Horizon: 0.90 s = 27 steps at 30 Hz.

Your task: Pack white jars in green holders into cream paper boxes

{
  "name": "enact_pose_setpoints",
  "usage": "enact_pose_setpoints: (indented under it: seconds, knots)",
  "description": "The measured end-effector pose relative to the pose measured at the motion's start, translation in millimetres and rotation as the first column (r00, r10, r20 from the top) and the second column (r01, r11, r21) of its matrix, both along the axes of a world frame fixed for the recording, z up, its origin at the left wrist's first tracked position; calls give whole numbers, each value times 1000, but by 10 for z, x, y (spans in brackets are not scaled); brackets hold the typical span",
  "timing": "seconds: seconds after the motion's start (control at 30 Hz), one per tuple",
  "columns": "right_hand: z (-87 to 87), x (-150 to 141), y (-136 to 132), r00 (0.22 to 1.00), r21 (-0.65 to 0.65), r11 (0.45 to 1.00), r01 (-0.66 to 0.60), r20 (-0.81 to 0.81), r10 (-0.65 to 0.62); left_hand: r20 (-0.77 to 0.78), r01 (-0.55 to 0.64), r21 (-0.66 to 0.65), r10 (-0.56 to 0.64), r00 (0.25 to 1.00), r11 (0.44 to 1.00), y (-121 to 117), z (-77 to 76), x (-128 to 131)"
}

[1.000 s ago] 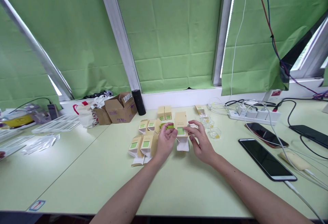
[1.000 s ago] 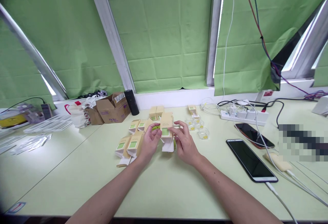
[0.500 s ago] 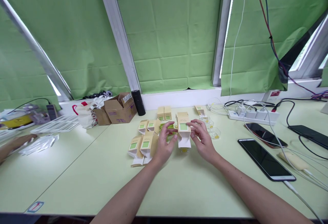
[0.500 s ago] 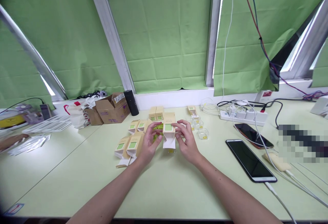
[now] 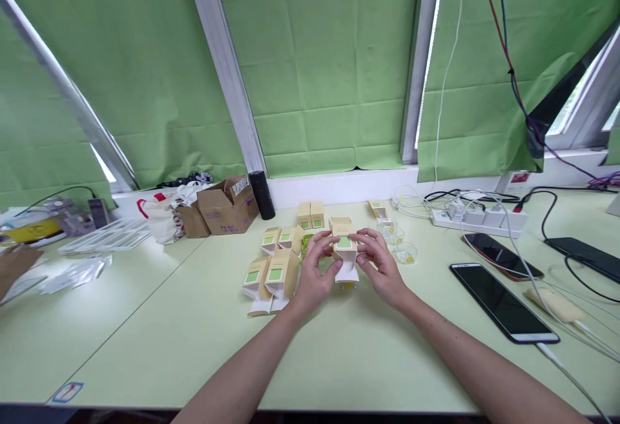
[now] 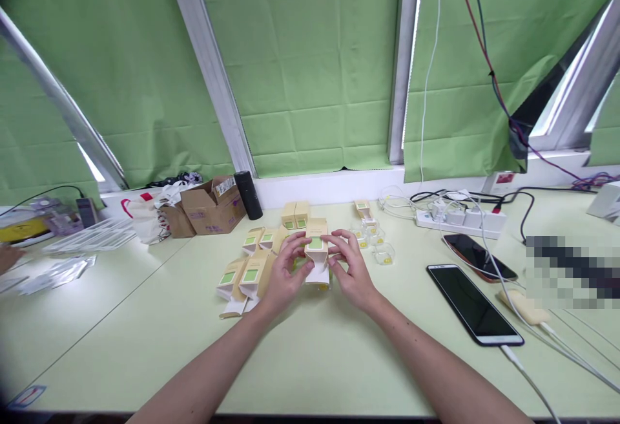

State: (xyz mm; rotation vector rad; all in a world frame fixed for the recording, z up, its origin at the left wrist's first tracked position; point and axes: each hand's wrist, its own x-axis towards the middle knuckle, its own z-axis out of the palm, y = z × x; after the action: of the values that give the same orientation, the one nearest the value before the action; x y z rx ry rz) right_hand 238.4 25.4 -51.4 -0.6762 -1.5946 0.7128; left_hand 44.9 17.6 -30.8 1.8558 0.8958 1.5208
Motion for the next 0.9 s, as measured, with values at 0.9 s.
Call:
enact_pose_setpoints:
  seconds: [0.9]
  knots:
    - [51, -26, -39, 1000, -30, 1000, -3, -11, 3, 115, -77, -60, 83, 990, 995, 58, -62, 64]
